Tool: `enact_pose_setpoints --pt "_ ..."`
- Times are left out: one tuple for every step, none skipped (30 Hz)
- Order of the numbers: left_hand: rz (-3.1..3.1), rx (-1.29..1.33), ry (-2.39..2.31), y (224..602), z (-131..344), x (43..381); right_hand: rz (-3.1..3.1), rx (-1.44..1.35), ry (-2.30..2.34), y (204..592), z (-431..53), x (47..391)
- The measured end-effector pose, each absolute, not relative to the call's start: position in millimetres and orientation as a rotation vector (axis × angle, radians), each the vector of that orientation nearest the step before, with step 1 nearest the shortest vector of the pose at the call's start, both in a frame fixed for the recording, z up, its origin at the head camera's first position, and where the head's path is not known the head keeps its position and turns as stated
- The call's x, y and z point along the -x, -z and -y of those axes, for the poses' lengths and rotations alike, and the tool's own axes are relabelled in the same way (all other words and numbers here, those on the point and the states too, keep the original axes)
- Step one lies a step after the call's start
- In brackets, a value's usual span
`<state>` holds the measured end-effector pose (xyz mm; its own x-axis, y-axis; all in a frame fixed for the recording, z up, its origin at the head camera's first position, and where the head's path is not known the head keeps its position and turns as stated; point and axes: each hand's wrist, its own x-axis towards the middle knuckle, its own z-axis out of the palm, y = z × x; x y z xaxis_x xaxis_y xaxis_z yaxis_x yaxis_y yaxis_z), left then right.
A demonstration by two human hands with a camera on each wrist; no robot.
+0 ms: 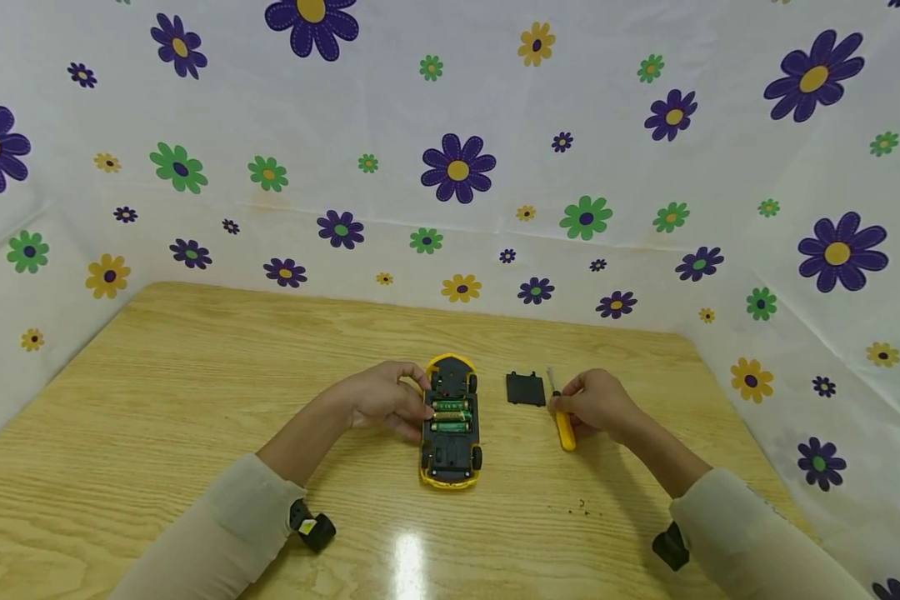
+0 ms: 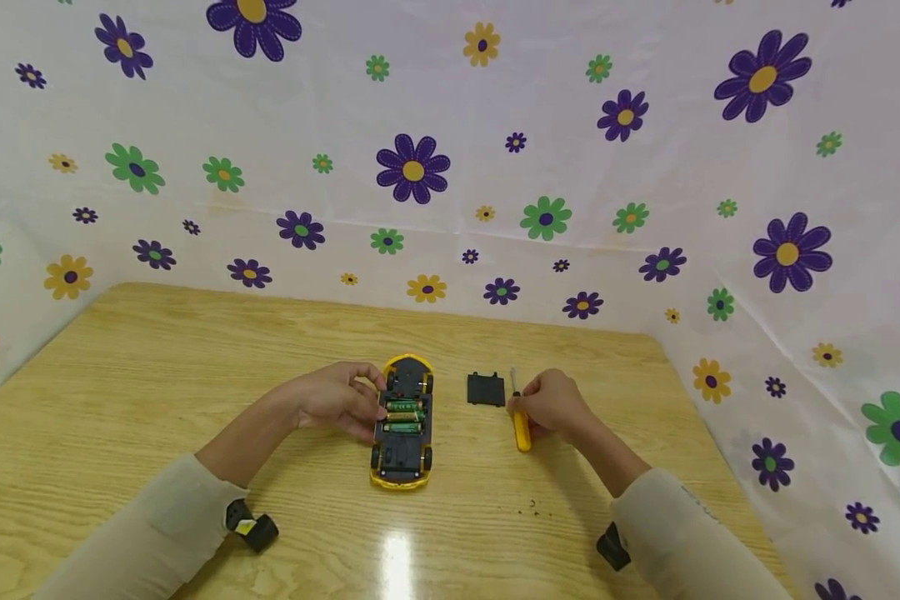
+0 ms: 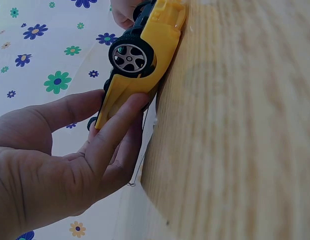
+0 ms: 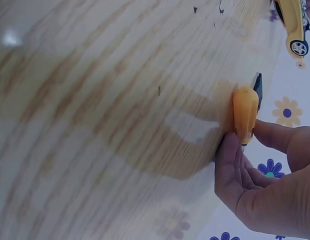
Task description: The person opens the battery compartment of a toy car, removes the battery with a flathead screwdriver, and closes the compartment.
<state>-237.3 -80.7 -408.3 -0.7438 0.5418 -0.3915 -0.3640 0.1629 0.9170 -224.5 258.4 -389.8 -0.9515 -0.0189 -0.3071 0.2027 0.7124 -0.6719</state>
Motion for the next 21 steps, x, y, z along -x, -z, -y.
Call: enact_pose_setpoints --pt "-1.751 -0.171 -1.665 408 81 237 -2.649 -0.129 1.057 390 -258 225" --pt "-1.751 -0.172 -1.664 408 81 237 -2.671 -0.112 1.031 389 -258 225" --pt "-1.751 -0.173 -1.664 408 81 237 -2.692 -0.096 1.004 389 -258 226" --pt "-1.75 -0.175 -1.665 408 81 237 -2.715 -0.08 0.975 388 -258 226" --pt "-1.752 -0.181 -1.663 408 81 236 -2.739 -0.057 0.944 387 -257 226" --pt "-1.752 -0.187 -1.664 408 82 236 -2.751 -0.051 0.929 386 -256 227" --pt "-1.752 -0.189 -1.664 408 82 236 -2.761 -0.038 0.915 385 -255 227" --pt "-1.752 -0.192 -1.665 408 82 236 -2.767 -0.026 0.908 384 -254 228" --pt "-1.752 -0.195 -1.666 408 82 236 -2.766 -0.016 0.911 383 -252 229" --pt "-1.753 -0.2 -1.666 408 83 236 -2.769 -0.001 0.912 381 -251 230" --pt "-1.752 -0.201 -1.666 408 83 236 -2.77 0.014 0.914 380 -249 231" --pt "-1.751 -0.201 -1.665 408 83 236 -2.769 0.026 0.92 379 -247 231" --pt "-1.752 -0.197 -1.665 408 83 236 -2.775 0.044 0.92 377 -245 232" --pt "-1.751 -0.196 -1.664 408 83 236 -2.777 0.063 0.921 376 -243 232" --pt "-1.75 -0.194 -1.664 407 83 236 -2.78 0.082 0.92 373 -240 233" --pt "-1.749 -0.193 -1.663 407 83 235 -2.781 0.099 0.918 371 -237 233" --pt "-1.75 -0.189 -1.664 407 83 235 -2.78 0.114 0.92 370 -235 233" --pt "-1.752 -0.19 -1.662 406 83 235 -2.779 0.128 0.924 369 -232 233" --pt "-1.753 -0.189 -1.662 406 83 235 -2.777 0.139 0.924 368 -229 232" --pt "-1.753 -0.188 -1.661 406 83 235 -2.772 0.147 0.927 367 -226 232" --pt "-1.754 -0.187 -1.662 406 82 235 -2.772 0.162 0.926 366 -223 231"
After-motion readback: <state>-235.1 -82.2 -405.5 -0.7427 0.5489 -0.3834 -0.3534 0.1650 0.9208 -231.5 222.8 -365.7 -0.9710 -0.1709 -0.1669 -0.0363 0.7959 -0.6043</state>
